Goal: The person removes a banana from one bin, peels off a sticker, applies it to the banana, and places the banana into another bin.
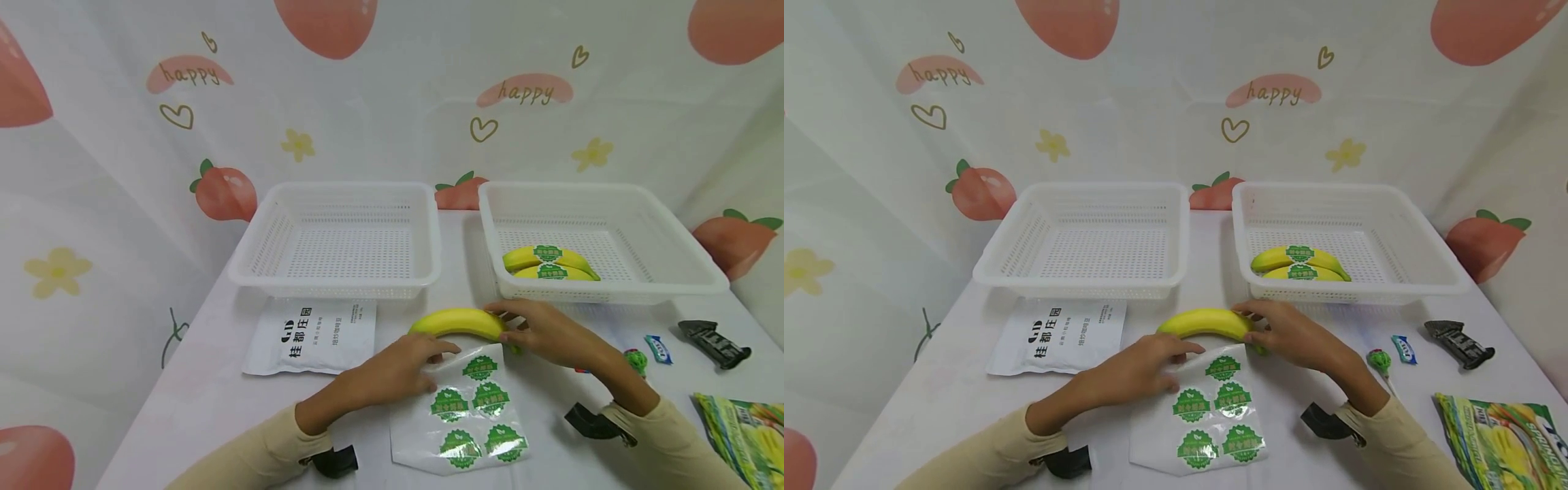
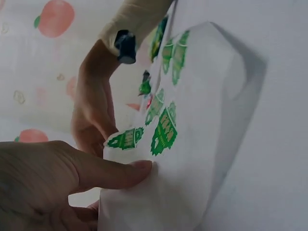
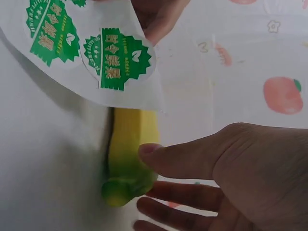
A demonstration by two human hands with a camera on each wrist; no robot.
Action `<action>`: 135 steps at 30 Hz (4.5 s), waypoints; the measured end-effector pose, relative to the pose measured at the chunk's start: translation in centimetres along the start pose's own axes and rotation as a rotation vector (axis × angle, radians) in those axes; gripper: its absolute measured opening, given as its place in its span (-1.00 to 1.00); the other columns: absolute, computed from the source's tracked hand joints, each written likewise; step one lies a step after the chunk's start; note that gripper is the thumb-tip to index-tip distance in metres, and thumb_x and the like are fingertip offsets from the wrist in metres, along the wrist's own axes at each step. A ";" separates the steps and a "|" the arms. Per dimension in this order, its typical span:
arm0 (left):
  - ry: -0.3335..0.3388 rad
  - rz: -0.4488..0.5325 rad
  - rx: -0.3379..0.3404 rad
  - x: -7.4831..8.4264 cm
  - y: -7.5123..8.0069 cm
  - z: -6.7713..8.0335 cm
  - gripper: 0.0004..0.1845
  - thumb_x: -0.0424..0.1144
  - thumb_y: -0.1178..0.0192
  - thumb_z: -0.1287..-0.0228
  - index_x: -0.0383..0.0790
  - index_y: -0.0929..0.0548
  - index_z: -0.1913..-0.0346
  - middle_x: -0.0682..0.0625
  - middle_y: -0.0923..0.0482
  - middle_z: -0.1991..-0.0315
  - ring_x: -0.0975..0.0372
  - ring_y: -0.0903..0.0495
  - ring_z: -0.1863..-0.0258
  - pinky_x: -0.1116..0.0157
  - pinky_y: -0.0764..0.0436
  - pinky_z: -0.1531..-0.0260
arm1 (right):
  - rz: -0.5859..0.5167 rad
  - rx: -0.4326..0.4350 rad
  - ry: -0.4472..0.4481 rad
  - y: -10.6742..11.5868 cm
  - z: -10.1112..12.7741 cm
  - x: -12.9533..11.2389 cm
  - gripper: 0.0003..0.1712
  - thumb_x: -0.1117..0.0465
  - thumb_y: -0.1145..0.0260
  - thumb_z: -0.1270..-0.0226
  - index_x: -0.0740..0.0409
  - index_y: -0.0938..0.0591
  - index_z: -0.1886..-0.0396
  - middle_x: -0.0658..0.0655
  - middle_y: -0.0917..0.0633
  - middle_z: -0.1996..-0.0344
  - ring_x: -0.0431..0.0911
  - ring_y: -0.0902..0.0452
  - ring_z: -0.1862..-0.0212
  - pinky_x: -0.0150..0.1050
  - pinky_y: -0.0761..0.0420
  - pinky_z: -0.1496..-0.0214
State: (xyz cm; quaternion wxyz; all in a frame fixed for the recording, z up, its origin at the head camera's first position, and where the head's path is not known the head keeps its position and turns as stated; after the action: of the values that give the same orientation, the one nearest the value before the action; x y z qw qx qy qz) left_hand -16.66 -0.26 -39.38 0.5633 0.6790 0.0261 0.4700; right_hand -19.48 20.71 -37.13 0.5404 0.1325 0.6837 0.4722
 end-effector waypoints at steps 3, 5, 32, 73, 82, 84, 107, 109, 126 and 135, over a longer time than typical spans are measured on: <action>0.009 0.146 -0.037 -0.7 0.5 -0.1 -0.32 -0.41 -0.47 -0.23 -0.06 -0.59 -0.43 0.07 -0.65 -0.21 0.36 -0.55 -0.12 0.34 -0.55 -0.19 | 0.032 0.054 0.020 0.7 0.5 -0.9 -0.46 0.27 -0.46 -0.44 0.10 -0.62 -0.39 0.11 -0.70 -0.26 0.10 -0.65 -0.23 0.13 -0.69 -0.18; 0.024 0.278 -0.074 -1.1 0.9 -0.1 -0.29 -0.40 -0.46 -0.22 0.00 -0.57 -0.45 0.10 -0.64 -0.21 0.35 -0.57 -0.10 0.32 -0.57 -0.17 | 0.035 0.096 0.057 1.2 0.7 -1.7 -0.49 0.24 -0.49 -0.43 0.01 -0.66 -0.35 0.02 -0.72 -0.24 0.03 -0.65 -0.23 0.11 -0.68 -0.19; 0.108 1.123 -0.329 -2.0 0.8 0.0 -0.10 -0.57 -0.20 -0.15 0.01 -0.39 -0.60 -0.17 -0.69 -0.25 0.03 -0.79 -0.03 -0.01 -0.75 0.00 | -0.100 0.058 0.174 -0.4 0.7 -3.8 -0.83 0.10 -0.55 -0.37 -0.35 -0.79 0.18 -0.11 -0.72 -0.13 -0.13 -0.62 -0.14 -0.22 -0.65 -0.17; -0.022 0.286 0.333 -0.2 3.2 -0.8 -0.86 -0.19 -0.30 -0.53 -0.14 -0.82 0.10 0.09 -0.76 0.18 0.35 -0.65 0.19 0.34 -0.62 0.12 | -0.082 0.242 0.206 -0.3 0.1 -3.7 -0.85 0.25 -0.52 -0.38 -0.10 -0.74 0.18 -0.25 -0.65 0.31 -0.30 -0.58 0.26 -0.31 -0.65 0.17; -0.035 0.010 0.395 0.1 3.3 -2.9 -0.62 -0.07 -0.37 -0.47 -0.18 -0.74 -0.21 -0.01 -0.71 -0.19 0.10 -0.61 -0.18 0.12 -0.56 -0.17 | -0.104 0.281 0.068 -0.5 -0.7 -1.8 -0.95 0.22 -0.44 -0.48 -0.04 -0.78 0.17 -0.06 -0.74 0.04 -0.10 -0.58 -0.10 0.09 -0.66 -0.13; -0.021 -0.030 0.377 -0.1 3.1 -3.4 -0.56 -0.02 -0.35 -0.48 -0.18 -0.70 -0.28 -0.03 -0.69 -0.25 0.09 -0.61 -0.23 0.10 -0.56 -0.17 | -0.107 0.280 0.050 -0.7 -0.9 -1.4 -0.97 0.21 -0.43 -0.49 0.01 -0.79 0.17 -0.03 -0.75 0.05 -0.08 -0.60 -0.08 0.07 -0.67 -0.11; 0.065 0.029 0.323 -1.5 2.4 -4.4 -0.64 -0.04 -0.43 -0.42 -0.13 -0.57 -0.07 -0.01 -0.73 -0.05 0.16 -0.71 -0.04 0.20 -0.65 0.05 | -0.055 0.249 0.119 -2.0 -1.5 -1.2 -0.68 0.27 -0.56 -0.33 -0.02 -0.77 -0.05 -0.01 -0.70 -0.07 -0.03 -0.62 -0.11 -0.11 -0.68 -0.09; 0.064 0.037 0.317 -1.4 2.4 -4.4 -0.65 -0.05 -0.42 -0.43 -0.11 -0.56 -0.06 0.00 -0.73 -0.05 0.16 -0.70 -0.05 0.19 -0.65 0.03 | -0.034 0.224 0.120 -2.3 -1.5 -1.3 -0.65 0.24 -0.57 -0.33 -0.03 -0.78 -0.09 0.00 -0.69 -0.11 -0.02 -0.60 -0.15 -0.03 -0.64 -0.15; 0.022 0.018 0.301 -1.4 2.3 -4.4 -0.57 -0.05 -0.40 -0.44 -0.01 -0.67 -0.29 -0.01 -0.74 -0.11 0.17 -0.70 -0.11 0.14 -0.65 -0.03 | -0.114 0.182 0.028 -2.1 -1.6 0.0 -0.73 0.21 -0.44 -0.48 0.06 -0.75 -0.12 -0.03 -0.77 0.02 -0.12 -0.67 0.00 -0.21 -0.71 0.03; 0.013 -0.053 0.281 -1.2 2.3 -4.4 -0.65 -0.04 -0.39 -0.45 -0.02 -0.78 -0.21 0.00 -0.74 -0.03 0.23 -0.65 0.06 0.30 -0.56 0.14 | -0.049 0.196 0.049 -2.4 -1.6 -0.4 -0.63 0.11 -0.56 -0.36 0.09 -0.76 -0.10 -0.02 -0.76 0.03 -0.07 -0.66 0.00 -0.18 -0.71 0.03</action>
State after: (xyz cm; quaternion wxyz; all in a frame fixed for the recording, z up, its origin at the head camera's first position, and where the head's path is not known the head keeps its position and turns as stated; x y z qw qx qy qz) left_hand -21.39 1.54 -38.63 0.4749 0.7472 0.1133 0.4508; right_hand -19.90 18.37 -38.85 0.5193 0.1566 0.7427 0.3927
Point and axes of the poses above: each hand's wrist, its own z-axis away from the middle knuckle, its own y-axis out of the back of the hand, x = y × z, the point moved 7 cm from there along -z, towards the middle knuckle
